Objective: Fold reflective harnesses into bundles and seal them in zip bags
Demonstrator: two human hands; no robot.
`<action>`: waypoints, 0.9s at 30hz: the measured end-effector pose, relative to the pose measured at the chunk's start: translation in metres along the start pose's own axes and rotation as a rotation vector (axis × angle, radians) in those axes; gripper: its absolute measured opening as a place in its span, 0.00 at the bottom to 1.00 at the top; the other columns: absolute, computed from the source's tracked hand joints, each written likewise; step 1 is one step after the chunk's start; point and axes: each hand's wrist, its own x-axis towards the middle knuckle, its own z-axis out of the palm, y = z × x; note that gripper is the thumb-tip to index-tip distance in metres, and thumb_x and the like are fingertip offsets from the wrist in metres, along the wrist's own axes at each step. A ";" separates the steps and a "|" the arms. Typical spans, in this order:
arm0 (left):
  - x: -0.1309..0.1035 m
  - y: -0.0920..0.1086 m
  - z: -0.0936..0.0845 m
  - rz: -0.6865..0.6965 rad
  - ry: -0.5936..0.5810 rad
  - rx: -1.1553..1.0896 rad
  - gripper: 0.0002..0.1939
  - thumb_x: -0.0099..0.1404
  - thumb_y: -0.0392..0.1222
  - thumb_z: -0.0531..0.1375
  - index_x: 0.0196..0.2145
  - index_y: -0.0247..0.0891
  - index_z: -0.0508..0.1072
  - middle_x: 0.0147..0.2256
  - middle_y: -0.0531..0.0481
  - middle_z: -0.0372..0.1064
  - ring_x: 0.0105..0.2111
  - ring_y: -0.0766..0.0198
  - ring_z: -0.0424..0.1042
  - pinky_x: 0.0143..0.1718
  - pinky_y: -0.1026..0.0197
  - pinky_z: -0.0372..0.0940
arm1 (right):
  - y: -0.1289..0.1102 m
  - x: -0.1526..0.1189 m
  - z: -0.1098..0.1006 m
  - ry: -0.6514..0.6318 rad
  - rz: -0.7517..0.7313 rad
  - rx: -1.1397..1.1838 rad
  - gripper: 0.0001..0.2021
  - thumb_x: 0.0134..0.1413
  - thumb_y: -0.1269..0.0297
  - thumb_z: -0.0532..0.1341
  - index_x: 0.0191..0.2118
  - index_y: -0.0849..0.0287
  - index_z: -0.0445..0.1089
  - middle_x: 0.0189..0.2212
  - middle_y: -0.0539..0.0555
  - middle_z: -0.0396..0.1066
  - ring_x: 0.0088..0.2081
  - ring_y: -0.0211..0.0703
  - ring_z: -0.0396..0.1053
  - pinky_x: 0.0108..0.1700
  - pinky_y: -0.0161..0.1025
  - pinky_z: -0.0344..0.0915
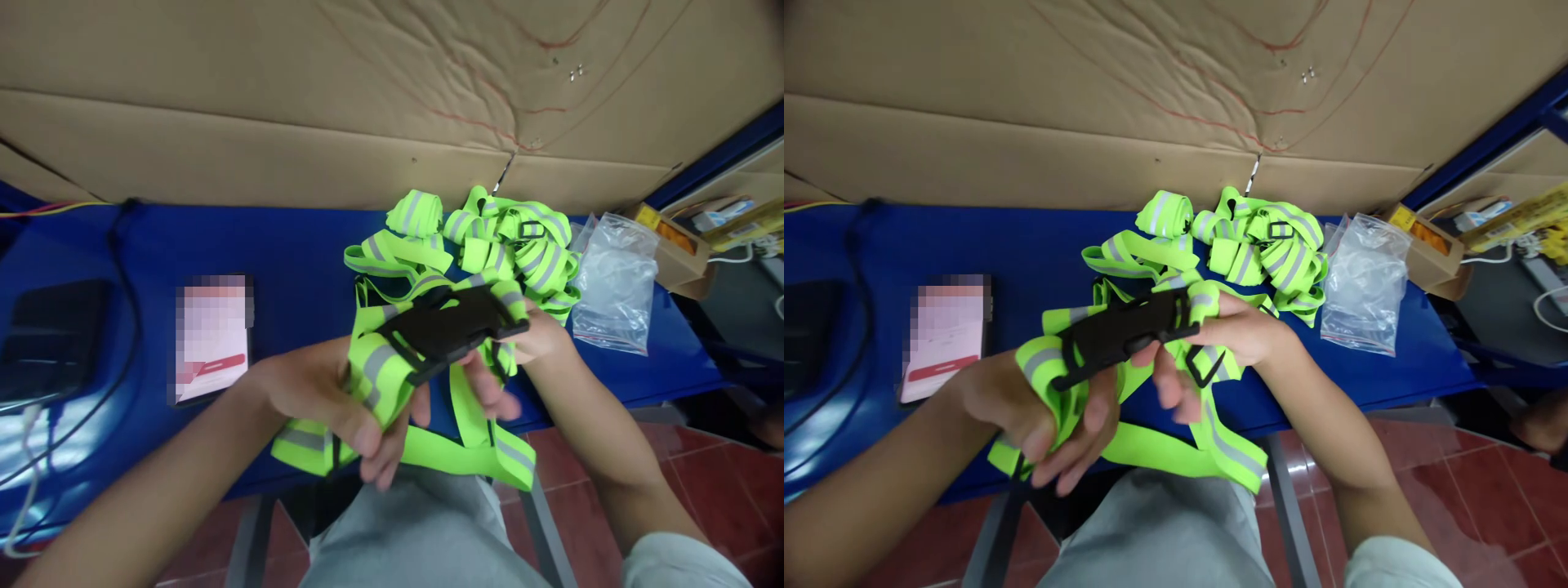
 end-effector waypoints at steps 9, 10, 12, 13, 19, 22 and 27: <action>0.010 0.007 0.013 0.128 0.443 0.514 0.15 0.74 0.50 0.60 0.36 0.37 0.77 0.30 0.47 0.72 0.31 0.62 0.71 0.35 0.61 0.67 | -0.009 0.010 0.015 0.122 -0.216 -0.086 0.19 0.51 0.50 0.72 0.29 0.61 0.71 0.22 0.48 0.65 0.25 0.36 0.64 0.31 0.36 0.66; 0.012 0.006 0.011 0.207 0.573 0.586 0.14 0.75 0.49 0.59 0.39 0.37 0.77 0.34 0.47 0.75 0.35 0.62 0.73 0.39 0.61 0.69 | -0.006 0.012 0.015 0.212 -0.204 -0.099 0.19 0.51 0.49 0.73 0.30 0.61 0.71 0.24 0.49 0.67 0.28 0.38 0.67 0.34 0.38 0.69; 0.016 0.003 0.004 0.294 0.726 0.622 0.13 0.75 0.49 0.59 0.43 0.39 0.78 0.42 0.47 0.77 0.40 0.60 0.75 0.45 0.60 0.71 | 0.002 0.017 0.015 0.407 -0.217 -0.132 0.22 0.48 0.45 0.74 0.36 0.60 0.74 0.30 0.52 0.73 0.35 0.44 0.73 0.43 0.44 0.74; 0.018 0.001 0.001 0.307 0.757 0.614 0.13 0.74 0.50 0.60 0.44 0.39 0.79 0.43 0.47 0.77 0.41 0.60 0.76 0.47 0.59 0.71 | 0.006 0.018 0.015 0.493 -0.230 -0.155 0.24 0.47 0.43 0.74 0.39 0.58 0.75 0.34 0.52 0.75 0.40 0.46 0.75 0.48 0.46 0.74; 0.023 -0.008 -0.006 0.254 0.840 0.697 0.13 0.67 0.51 0.67 0.41 0.39 0.80 0.36 0.51 0.77 0.37 0.58 0.74 0.43 0.58 0.70 | 0.016 0.023 0.019 0.606 -0.306 -0.391 0.22 0.61 0.41 0.65 0.51 0.51 0.77 0.49 0.50 0.79 0.59 0.46 0.73 0.67 0.48 0.66; 0.025 -0.013 -0.008 0.262 0.857 0.619 0.14 0.62 0.48 0.72 0.43 0.39 0.80 0.37 0.52 0.78 0.38 0.58 0.75 0.43 0.58 0.70 | 0.015 0.025 0.021 0.603 -0.319 -0.478 0.18 0.65 0.45 0.63 0.52 0.50 0.78 0.49 0.49 0.79 0.59 0.44 0.73 0.69 0.45 0.64; 0.029 -0.025 -0.011 0.231 0.891 0.436 0.19 0.64 0.48 0.71 0.50 0.41 0.79 0.48 0.49 0.80 0.48 0.52 0.76 0.51 0.54 0.70 | 0.014 0.031 0.018 0.557 -0.316 -0.589 0.19 0.67 0.45 0.61 0.49 0.54 0.78 0.53 0.51 0.77 0.60 0.45 0.71 0.70 0.45 0.62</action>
